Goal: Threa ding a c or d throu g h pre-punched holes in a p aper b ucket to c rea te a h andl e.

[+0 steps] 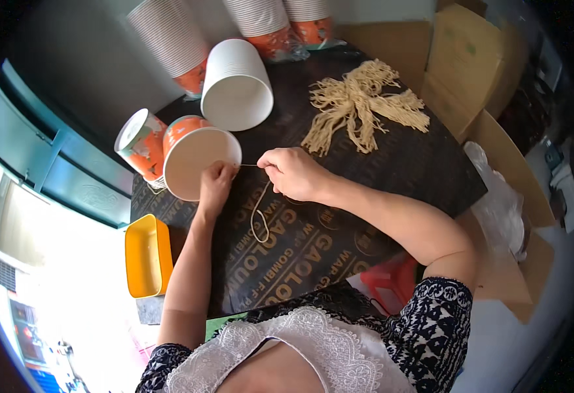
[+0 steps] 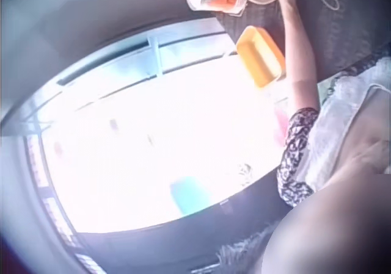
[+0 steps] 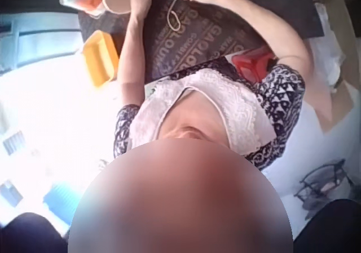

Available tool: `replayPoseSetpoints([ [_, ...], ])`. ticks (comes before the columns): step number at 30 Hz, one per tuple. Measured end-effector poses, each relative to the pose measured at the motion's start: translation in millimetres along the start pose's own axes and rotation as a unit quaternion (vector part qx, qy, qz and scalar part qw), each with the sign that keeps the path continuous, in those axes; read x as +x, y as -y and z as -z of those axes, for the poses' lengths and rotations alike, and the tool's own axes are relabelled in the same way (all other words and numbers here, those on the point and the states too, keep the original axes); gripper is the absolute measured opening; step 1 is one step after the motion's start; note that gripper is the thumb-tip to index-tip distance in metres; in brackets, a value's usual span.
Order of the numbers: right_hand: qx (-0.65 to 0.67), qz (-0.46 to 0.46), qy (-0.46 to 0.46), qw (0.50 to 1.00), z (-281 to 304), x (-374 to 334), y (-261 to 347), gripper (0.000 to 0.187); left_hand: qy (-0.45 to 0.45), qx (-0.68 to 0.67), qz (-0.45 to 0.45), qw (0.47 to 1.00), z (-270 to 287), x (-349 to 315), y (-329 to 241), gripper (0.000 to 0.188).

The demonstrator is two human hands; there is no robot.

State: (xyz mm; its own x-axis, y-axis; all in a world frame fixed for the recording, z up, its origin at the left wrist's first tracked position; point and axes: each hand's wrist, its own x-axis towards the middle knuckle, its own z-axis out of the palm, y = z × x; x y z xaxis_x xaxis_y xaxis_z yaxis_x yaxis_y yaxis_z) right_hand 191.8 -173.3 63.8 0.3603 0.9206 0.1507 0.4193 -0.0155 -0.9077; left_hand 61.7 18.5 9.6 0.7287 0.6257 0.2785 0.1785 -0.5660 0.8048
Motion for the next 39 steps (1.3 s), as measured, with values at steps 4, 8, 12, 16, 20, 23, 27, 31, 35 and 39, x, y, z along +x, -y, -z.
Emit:
replayPoseSetpoints([
  [4, 0.067, -0.062, -0.009, 0.996, -26, 34, -11, 0.035, -0.016, 0.004, -0.004, 1.0, 3, 2, 3, 0.028],
  [8, 0.12, -0.083, -0.026, 0.989, -49, 56, -26, 0.04, -0.018, -0.042, 0.012, 0.999, -1, 5, 1, 0.028],
  [12, 0.166, -0.098, -0.031, 0.981, -63, 69, -24, 0.034, -0.019, -0.053, 0.017, 0.998, 0, 7, 9, 0.027],
  [16, 0.101, -0.151, -0.006, 0.983, -64, 74, -23, 0.021, -0.017, -0.082, 0.024, 0.996, 0, 7, 13, 0.026],
  [20, 0.14, -0.177, 0.003, 0.974, -60, 76, -34, 0.017, -0.005, -0.08, 0.045, 0.996, 5, 5, 8, 0.026],
  [23, 0.152, -0.171, -0.014, 0.973, -54, 74, -35, 0.015, 0.035, -0.112, 0.117, 0.986, 13, 4, -5, 0.026],
  [27, 0.144, -0.167, -0.012, 0.975, -50, 74, -35, 0.015, 0.058, -0.155, 0.165, 0.972, 18, 5, -9, 0.025],
  [31, 0.153, -0.162, -0.018, 0.975, -50, 74, -36, 0.016, 0.063, -0.177, 0.165, 0.968, 20, 6, -4, 0.026],
  [35, 0.098, -0.137, -0.029, 0.985, -47, 71, -35, 0.015, 0.067, -0.17, 0.167, 0.969, 21, 6, -6, 0.025],
  [39, 0.018, -0.071, -0.061, 0.996, -49, 73, -46, 0.015, 0.07, -0.185, 0.169, 0.965, 20, 7, -5, 0.024],
])
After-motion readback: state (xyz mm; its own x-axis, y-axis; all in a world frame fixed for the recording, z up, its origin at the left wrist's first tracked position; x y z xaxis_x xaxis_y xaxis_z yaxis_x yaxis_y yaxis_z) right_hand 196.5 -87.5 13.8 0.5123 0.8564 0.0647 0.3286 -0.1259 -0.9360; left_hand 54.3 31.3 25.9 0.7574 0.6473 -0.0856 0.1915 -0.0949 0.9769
